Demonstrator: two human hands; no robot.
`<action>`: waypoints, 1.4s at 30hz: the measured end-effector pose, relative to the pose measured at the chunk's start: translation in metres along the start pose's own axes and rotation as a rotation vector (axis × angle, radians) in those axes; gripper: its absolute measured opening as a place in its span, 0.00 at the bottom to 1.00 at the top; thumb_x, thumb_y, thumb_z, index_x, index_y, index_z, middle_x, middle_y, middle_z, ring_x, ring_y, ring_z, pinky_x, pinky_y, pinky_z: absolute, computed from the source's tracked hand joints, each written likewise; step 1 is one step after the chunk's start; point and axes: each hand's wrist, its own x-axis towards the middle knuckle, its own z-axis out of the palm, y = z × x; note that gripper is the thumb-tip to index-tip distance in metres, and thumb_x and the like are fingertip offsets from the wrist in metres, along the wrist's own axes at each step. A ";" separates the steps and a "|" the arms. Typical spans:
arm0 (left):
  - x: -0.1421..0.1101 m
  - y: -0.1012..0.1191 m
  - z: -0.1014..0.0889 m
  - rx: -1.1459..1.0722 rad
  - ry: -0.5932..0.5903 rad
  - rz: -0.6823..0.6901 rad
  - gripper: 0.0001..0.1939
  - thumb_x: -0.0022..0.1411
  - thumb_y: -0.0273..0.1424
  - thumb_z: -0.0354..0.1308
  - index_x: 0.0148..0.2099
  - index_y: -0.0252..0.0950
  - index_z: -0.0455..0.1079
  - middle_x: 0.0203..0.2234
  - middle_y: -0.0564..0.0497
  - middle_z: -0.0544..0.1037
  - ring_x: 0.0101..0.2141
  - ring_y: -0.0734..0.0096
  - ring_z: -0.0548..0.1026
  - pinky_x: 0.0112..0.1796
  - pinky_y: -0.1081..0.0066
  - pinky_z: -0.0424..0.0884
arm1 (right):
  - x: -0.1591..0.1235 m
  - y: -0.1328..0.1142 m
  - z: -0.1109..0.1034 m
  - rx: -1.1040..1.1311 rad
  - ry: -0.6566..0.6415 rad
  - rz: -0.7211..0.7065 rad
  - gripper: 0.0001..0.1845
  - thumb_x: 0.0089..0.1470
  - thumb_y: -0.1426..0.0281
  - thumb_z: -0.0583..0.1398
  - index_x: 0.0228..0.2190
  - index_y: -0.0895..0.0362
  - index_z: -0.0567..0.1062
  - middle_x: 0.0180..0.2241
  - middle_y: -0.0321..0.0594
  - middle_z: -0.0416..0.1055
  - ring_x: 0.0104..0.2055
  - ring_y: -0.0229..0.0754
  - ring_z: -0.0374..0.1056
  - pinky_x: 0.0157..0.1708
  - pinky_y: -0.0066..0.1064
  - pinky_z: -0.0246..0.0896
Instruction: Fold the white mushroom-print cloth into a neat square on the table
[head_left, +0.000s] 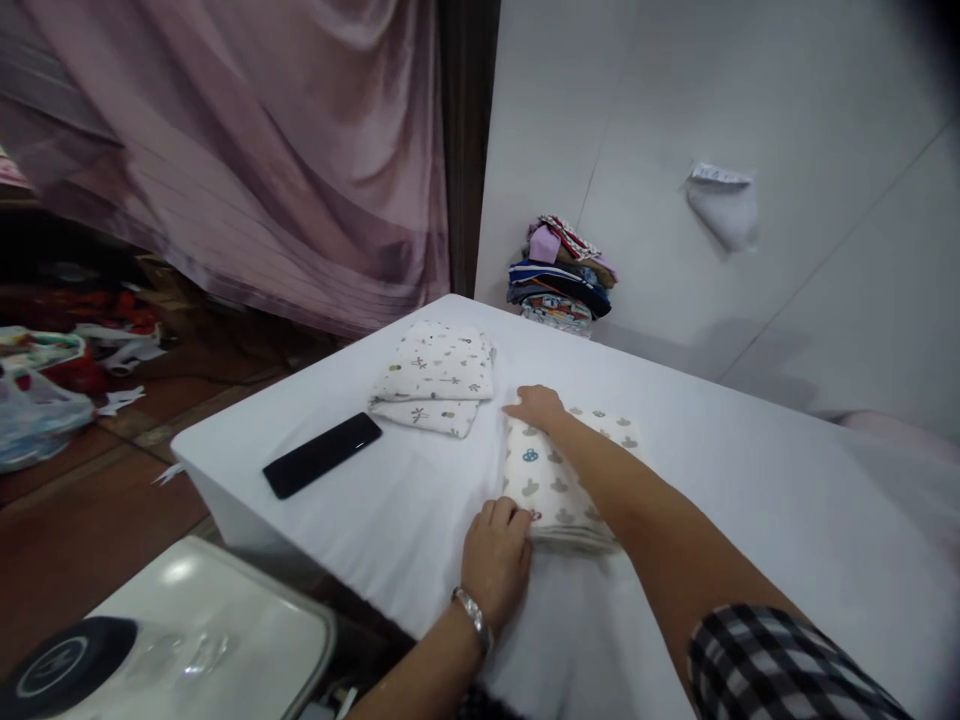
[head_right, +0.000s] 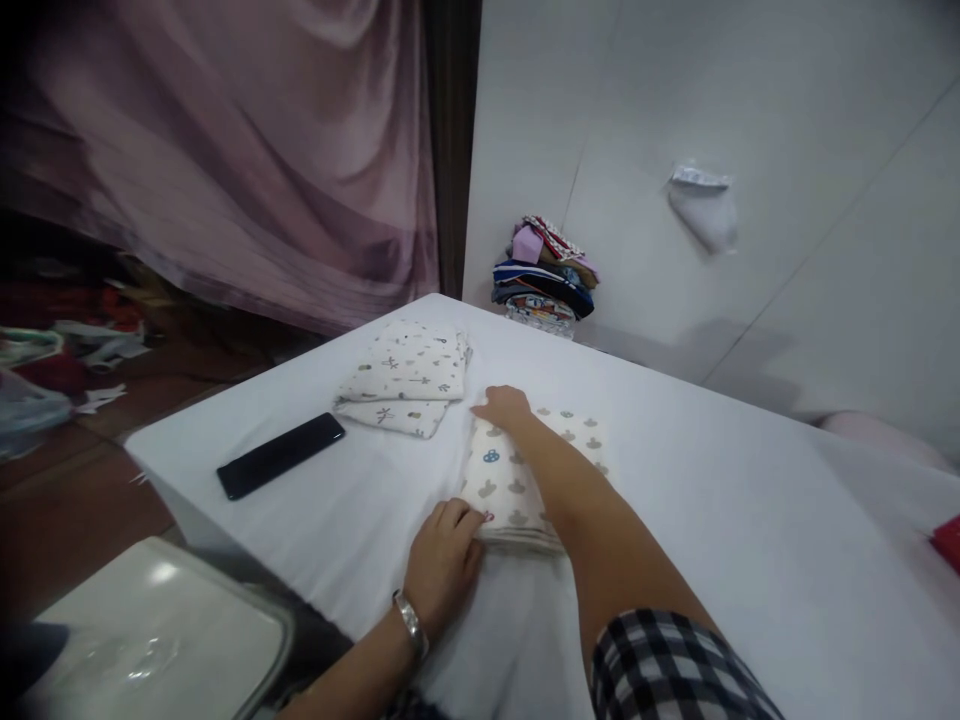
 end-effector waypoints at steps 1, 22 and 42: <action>0.001 -0.001 -0.001 -0.004 -0.008 -0.005 0.16 0.52 0.19 0.51 0.41 0.41 0.69 0.36 0.49 0.69 0.39 0.65 0.65 0.39 0.64 0.65 | -0.001 0.001 0.001 0.000 0.008 0.042 0.26 0.51 0.48 0.54 0.42 0.54 0.74 0.41 0.45 0.74 0.43 0.50 0.69 0.39 0.36 0.61; 0.003 -0.001 -0.004 0.047 0.046 -0.008 0.15 0.52 0.19 0.50 0.41 0.38 0.68 0.37 0.48 0.70 0.40 0.63 0.65 0.41 0.63 0.64 | -0.063 0.007 -0.014 0.098 0.261 -0.104 0.28 0.62 0.54 0.43 0.54 0.57 0.65 0.58 0.46 0.60 0.61 0.47 0.52 0.58 0.42 0.43; 0.009 0.001 -0.003 0.185 0.087 0.002 0.13 0.53 0.23 0.51 0.42 0.37 0.69 0.38 0.45 0.71 0.41 0.60 0.66 0.43 0.63 0.64 | -0.207 0.070 -0.022 0.061 -0.083 -0.058 0.32 0.60 0.51 0.43 0.61 0.51 0.56 0.65 0.43 0.45 0.66 0.52 0.35 0.60 0.51 0.30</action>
